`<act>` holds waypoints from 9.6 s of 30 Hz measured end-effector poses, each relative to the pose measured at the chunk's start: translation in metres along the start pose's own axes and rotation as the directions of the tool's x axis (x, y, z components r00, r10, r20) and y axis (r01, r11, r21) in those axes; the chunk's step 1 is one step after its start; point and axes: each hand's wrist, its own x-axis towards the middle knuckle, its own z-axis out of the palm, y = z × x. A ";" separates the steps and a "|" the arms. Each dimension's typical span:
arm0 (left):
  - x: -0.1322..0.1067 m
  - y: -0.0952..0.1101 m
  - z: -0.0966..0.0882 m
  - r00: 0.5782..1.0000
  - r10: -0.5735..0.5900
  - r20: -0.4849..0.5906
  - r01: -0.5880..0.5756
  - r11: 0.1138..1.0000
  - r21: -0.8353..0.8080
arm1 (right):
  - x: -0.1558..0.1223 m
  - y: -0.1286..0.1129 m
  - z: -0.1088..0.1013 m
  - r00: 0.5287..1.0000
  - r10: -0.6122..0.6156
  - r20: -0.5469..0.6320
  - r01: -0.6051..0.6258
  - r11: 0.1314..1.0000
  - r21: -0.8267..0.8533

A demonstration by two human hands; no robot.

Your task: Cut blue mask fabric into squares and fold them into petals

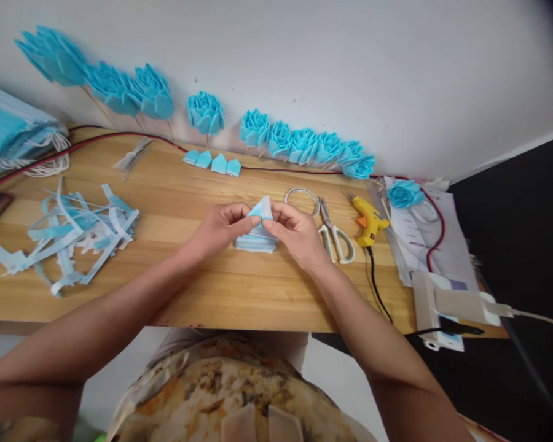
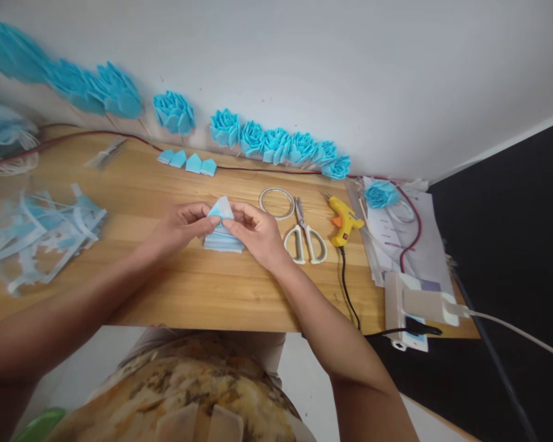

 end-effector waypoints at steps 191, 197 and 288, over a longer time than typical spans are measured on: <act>-0.001 0.001 0.004 0.997 0.065 -0.027 -0.064 0.997 0.049 | -0.003 -0.013 -0.007 0.996 -0.065 -0.053 0.055 0.985 -0.166; -0.001 -0.001 0.004 0.998 0.058 -0.025 -0.057 0.997 0.061 | -0.004 -0.014 -0.006 0.999 0.002 -0.040 -0.011 0.976 -0.215; -0.002 0.002 0.003 0.999 0.031 0.020 -0.034 0.985 0.169 | -0.008 -0.016 -0.001 0.987 -0.119 -0.106 0.058 0.886 -0.461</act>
